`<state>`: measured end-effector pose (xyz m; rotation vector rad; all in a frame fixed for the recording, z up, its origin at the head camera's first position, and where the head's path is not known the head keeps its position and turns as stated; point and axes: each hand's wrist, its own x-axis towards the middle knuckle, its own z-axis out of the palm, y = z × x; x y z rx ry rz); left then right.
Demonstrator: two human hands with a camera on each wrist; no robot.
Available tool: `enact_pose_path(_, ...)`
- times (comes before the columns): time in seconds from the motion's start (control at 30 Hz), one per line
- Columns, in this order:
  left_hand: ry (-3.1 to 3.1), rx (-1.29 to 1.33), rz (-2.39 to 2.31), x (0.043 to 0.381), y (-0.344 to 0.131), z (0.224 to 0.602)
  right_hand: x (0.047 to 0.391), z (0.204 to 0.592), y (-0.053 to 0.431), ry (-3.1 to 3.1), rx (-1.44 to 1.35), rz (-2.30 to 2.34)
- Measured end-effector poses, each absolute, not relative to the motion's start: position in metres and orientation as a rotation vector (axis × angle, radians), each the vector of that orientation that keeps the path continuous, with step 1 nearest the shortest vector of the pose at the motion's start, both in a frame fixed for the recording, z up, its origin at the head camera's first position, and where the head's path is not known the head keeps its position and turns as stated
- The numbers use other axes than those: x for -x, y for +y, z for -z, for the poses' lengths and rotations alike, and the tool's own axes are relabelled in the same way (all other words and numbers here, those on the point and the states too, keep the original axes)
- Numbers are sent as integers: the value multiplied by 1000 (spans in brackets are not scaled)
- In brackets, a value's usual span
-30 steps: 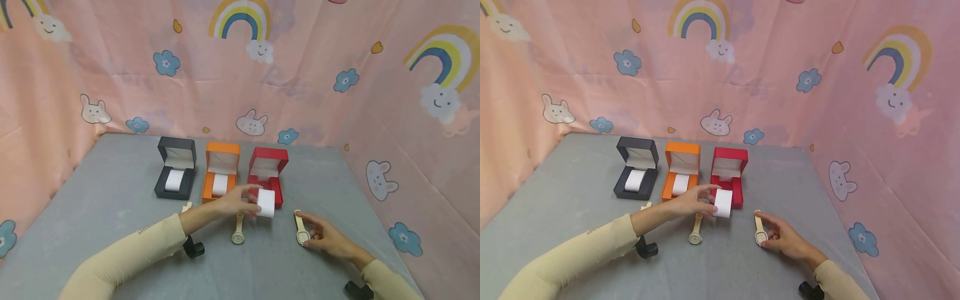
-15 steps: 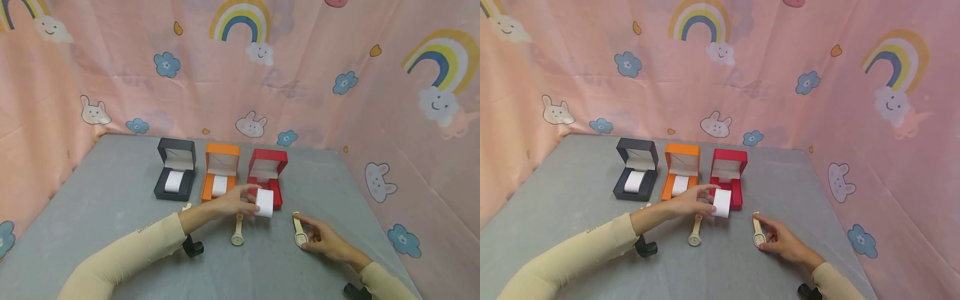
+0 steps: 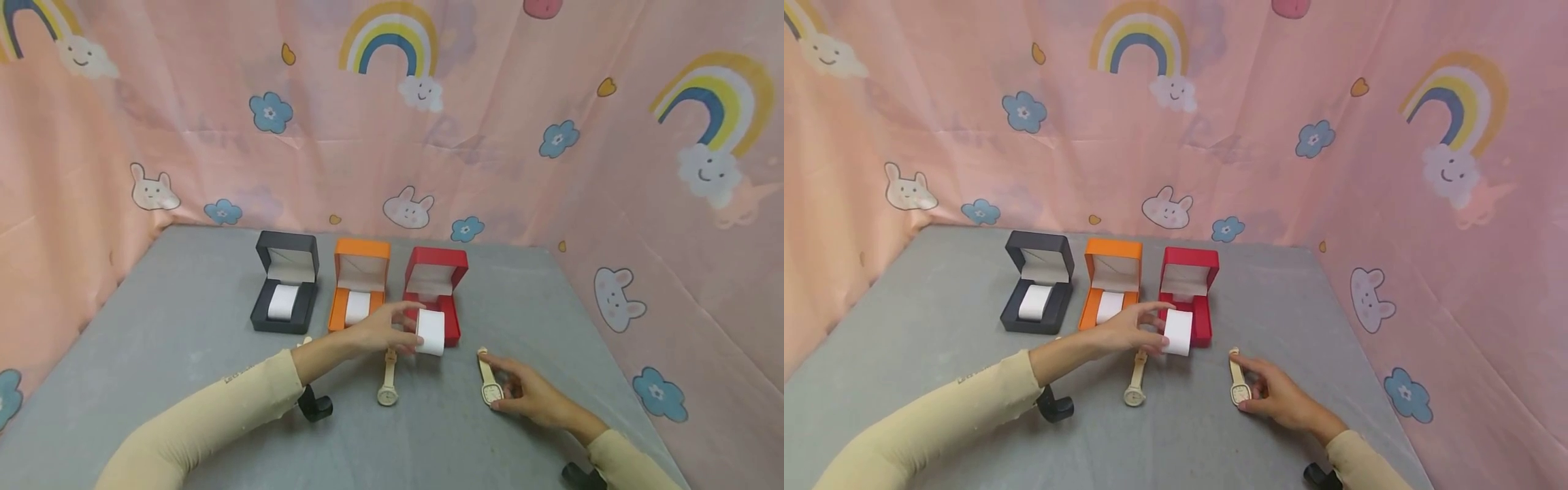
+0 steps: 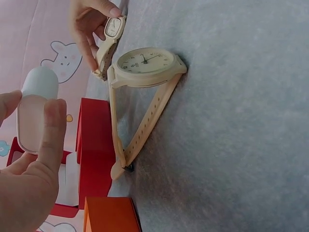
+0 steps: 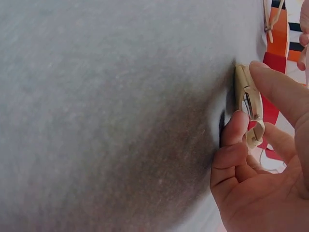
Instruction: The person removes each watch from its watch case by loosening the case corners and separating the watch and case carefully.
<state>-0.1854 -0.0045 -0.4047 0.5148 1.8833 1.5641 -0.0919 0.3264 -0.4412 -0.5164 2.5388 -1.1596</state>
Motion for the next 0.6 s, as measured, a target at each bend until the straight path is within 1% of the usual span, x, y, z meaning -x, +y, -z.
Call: enact_pose_path(0.6,1891,-573,-1588,191,1,405,92,433,327,2556,458,1133)
